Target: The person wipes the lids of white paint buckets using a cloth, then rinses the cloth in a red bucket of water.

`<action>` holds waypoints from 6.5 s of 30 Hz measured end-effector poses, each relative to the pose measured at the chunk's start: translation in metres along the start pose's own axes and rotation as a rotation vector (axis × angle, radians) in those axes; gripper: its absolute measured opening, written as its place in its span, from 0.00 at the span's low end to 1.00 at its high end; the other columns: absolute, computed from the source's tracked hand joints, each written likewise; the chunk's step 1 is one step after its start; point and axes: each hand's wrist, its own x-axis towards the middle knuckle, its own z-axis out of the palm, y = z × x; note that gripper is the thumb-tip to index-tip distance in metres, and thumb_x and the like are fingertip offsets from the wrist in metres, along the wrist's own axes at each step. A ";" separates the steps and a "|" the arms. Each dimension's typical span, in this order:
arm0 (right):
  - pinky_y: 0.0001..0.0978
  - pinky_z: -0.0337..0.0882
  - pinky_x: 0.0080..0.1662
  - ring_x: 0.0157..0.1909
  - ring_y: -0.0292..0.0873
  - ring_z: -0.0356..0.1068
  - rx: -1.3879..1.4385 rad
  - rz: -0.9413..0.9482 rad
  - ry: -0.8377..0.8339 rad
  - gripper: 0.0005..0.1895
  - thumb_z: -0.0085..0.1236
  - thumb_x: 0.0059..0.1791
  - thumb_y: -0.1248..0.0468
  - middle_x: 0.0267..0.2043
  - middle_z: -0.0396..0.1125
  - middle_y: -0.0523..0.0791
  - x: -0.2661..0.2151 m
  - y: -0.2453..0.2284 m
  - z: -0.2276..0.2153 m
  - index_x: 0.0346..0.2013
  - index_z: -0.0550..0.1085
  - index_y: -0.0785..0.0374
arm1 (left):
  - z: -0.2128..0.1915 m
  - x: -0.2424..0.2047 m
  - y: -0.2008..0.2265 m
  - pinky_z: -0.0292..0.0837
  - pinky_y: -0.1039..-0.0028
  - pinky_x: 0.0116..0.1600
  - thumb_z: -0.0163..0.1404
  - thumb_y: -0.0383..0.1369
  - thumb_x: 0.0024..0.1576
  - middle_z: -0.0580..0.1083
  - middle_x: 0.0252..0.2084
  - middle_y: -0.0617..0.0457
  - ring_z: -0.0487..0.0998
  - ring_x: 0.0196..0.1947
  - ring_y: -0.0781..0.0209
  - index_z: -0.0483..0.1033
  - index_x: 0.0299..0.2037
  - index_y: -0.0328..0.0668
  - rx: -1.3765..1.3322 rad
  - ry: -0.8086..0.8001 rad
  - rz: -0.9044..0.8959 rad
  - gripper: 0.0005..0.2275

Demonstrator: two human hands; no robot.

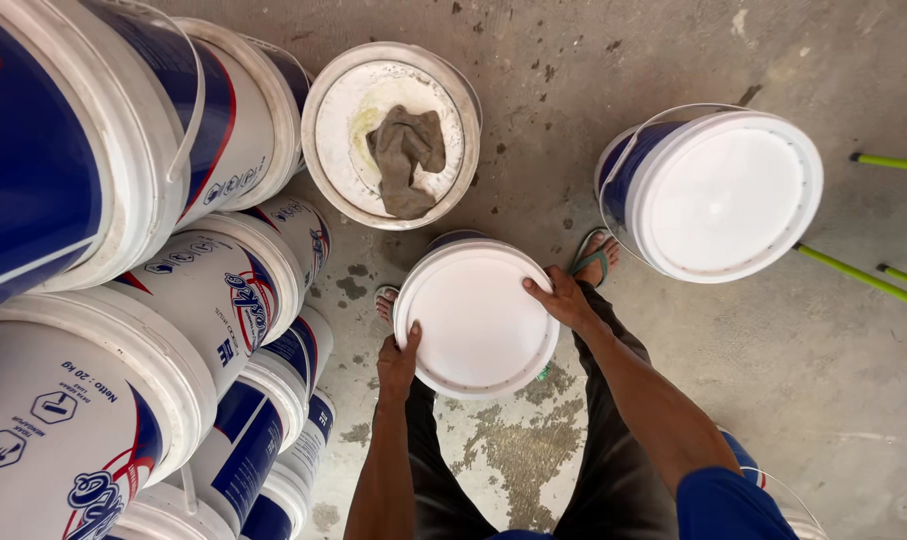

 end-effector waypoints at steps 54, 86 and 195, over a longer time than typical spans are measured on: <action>0.48 0.68 0.53 0.57 0.58 0.63 -0.048 -0.998 0.843 0.20 0.54 0.60 0.65 0.58 0.60 0.61 -0.233 -0.053 -0.235 0.61 0.66 0.78 | 0.265 -0.121 0.183 0.74 0.43 0.55 0.43 0.64 0.60 0.75 0.58 0.31 0.78 0.55 0.30 0.76 0.64 0.35 -0.130 0.178 0.551 0.38; 0.32 0.75 0.54 0.51 0.43 0.76 -0.486 -1.559 -0.336 0.20 0.64 0.49 0.65 0.51 0.75 0.48 -0.008 -0.288 -0.057 0.56 0.77 0.65 | -0.039 0.093 0.195 0.64 0.50 0.81 0.59 0.51 0.61 0.57 0.82 0.46 0.67 0.78 0.47 0.49 0.79 0.46 -0.111 -0.262 1.659 0.42; 0.82 0.34 0.75 0.83 0.51 0.53 -1.089 -1.629 0.452 0.23 0.51 0.56 0.52 0.75 0.66 0.43 0.240 -0.249 0.160 0.64 0.76 0.53 | 0.072 0.344 0.114 0.36 0.47 0.83 0.28 0.51 0.76 0.42 0.82 0.29 0.44 0.81 0.32 0.43 0.82 0.37 -1.338 0.799 0.595 0.32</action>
